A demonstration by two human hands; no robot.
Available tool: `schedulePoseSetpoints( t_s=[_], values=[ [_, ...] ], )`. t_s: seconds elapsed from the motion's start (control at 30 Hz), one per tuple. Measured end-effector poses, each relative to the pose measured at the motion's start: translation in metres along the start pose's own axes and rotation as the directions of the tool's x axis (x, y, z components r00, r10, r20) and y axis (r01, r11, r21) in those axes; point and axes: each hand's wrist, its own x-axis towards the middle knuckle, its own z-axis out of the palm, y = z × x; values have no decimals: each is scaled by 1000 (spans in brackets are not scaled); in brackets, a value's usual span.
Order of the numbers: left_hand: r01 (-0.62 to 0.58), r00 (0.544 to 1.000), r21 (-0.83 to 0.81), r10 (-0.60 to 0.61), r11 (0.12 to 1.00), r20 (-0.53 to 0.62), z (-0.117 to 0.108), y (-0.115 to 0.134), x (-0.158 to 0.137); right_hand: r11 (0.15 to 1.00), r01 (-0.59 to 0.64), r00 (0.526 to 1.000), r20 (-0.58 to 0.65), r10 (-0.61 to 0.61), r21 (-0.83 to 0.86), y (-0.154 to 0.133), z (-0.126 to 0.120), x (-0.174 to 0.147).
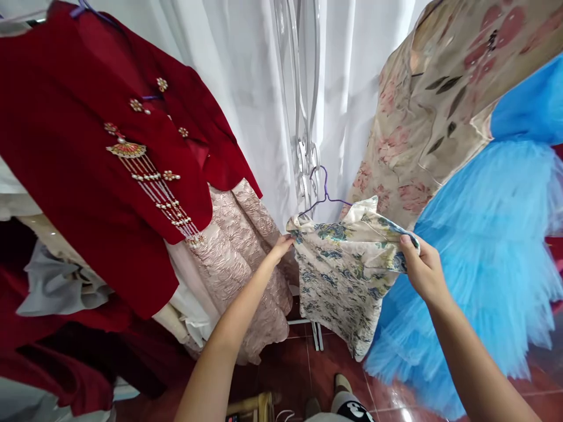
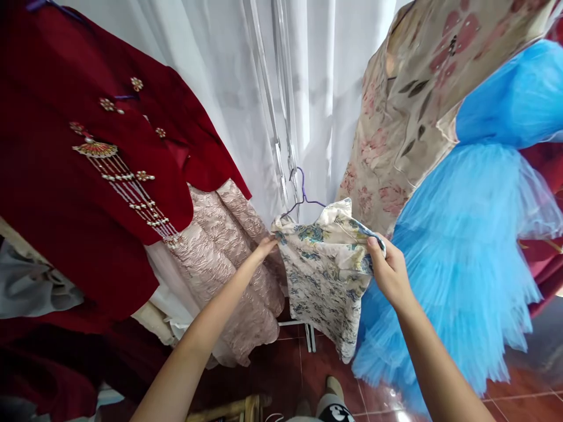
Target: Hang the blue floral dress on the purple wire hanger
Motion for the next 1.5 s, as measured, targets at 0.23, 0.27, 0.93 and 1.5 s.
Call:
schedulePoseSetpoints(
  t_s=[0.23, 0.27, 0.93, 1.5],
  values=[
    [-112, 993, -17, 113, 994, 41, -9, -10, -42, 997, 69, 988, -137, -72, -23, -10, -1, 5],
    [-124, 991, -4, 124, 992, 54, -18, -8, -48, 997, 79, 985, -152, -82, -26, -12, -1, 6],
    [10, 997, -173, 3, 985, 75, -10, -12, -114, 992, 98, 983, -148, -109, -77, 4, 18, 6],
    [-161, 963, 22, 162, 987, -217, -28, 102, 4, 992, 36, 983, -183, -12, 125, 28, 28, 14]
  ],
)
